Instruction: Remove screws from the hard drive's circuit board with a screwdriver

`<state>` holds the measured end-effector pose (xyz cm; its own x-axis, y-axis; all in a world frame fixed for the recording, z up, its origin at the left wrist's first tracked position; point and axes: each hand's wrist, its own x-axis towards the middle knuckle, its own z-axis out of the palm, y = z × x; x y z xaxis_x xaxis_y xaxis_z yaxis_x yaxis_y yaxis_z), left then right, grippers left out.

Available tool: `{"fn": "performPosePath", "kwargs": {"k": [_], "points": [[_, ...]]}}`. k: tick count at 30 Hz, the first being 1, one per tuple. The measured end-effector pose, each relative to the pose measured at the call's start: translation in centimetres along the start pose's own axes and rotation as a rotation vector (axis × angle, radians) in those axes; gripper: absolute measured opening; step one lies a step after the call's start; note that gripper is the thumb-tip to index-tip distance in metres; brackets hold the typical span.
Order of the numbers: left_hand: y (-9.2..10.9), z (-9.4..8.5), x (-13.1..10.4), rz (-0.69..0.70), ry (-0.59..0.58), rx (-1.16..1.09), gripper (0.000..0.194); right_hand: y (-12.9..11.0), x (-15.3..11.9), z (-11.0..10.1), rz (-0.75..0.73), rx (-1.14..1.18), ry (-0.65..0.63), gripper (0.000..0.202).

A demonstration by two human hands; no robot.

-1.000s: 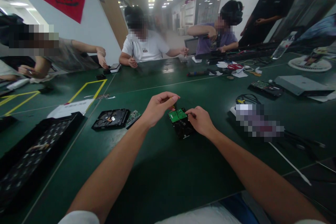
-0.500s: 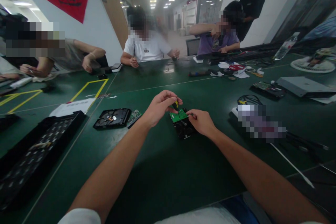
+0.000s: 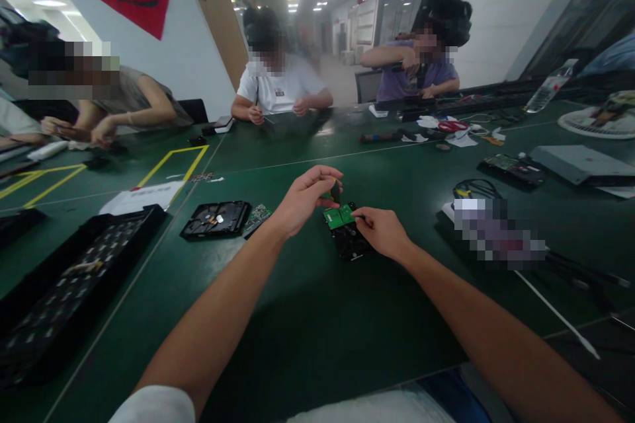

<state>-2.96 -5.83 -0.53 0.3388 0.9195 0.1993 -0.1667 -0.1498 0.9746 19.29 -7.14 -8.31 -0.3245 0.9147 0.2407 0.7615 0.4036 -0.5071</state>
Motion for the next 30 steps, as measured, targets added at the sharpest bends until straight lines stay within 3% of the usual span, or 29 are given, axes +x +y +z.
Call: {"fn": "performPosePath", "kwargs": {"k": [6, 20, 30], "points": [[-0.21, -0.08, 0.21, 0.031, -0.003, -0.065, 0.015, 0.34, 0.1, -0.06, -0.014, -0.016, -0.01, 0.027], [-0.47, -0.1, 0.09, 0.103, 0.01, 0.183, 0.029, 0.27, 0.04, -0.05, -0.053, -0.037, -0.052, 0.024], [-0.04, 0.34, -0.18, -0.017, -0.032, -0.074, 0.024, 0.25, -0.01, 0.05, -0.043, -0.021, -0.059, 0.022]]}}
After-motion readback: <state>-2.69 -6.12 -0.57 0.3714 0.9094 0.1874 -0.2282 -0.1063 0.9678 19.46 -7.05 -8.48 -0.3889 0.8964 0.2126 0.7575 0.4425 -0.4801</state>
